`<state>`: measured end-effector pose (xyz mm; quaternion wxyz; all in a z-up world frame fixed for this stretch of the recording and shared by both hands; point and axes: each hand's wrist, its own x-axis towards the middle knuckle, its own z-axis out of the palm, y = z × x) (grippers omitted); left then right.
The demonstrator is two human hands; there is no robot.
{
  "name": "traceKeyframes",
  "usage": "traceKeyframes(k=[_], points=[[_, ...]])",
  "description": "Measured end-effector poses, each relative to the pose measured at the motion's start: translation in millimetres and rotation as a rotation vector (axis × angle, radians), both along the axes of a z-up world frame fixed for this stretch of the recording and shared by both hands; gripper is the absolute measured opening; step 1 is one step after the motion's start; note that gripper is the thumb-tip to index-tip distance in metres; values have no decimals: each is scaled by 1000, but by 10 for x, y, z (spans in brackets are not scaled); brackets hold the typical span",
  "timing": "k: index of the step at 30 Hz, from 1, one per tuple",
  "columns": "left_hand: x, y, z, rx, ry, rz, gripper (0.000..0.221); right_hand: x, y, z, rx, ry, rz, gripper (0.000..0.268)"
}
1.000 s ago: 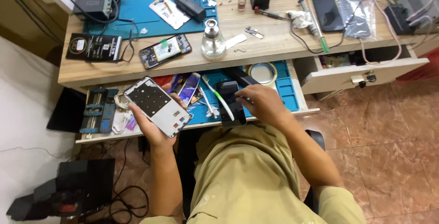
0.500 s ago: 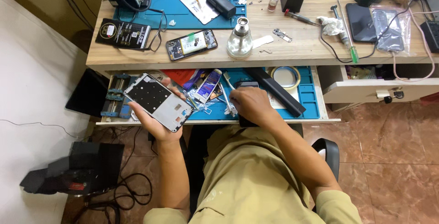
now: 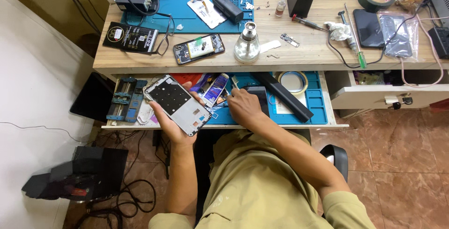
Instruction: The person cleans the back of a disassembled smartphone using a cotton swab. They hold the phone in their left hand and wipe the surface with the swab in their right hand, focusing on the edges and corners of the device.
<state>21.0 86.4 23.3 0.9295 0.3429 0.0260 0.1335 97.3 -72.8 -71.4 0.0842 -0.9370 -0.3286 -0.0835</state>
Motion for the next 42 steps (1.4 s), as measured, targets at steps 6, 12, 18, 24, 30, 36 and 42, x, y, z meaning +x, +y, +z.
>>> traceKeyframes(k=[6,12,18,24,30,36,42], points=[[-23,-52,26,-111,23,-109,87,52,-174,200,651,259,30,8],[73,-176,-206,-334,52,-283,70,-255,-282,790,1110,259,133,10],[83,-196,-387,-327,104,-573,84,-623,-383,977,874,-84,372,16],[57,-221,-348,-351,103,-673,87,-723,-422,1106,827,-228,451,13],[55,-224,-407,-351,94,-674,86,-735,-442,1139,813,-244,504,14],[61,-222,-419,-338,93,-677,86,-745,-451,1176,793,-244,519,17],[67,-212,-274,-281,65,-676,87,-699,-453,1140,766,-276,515,18]])
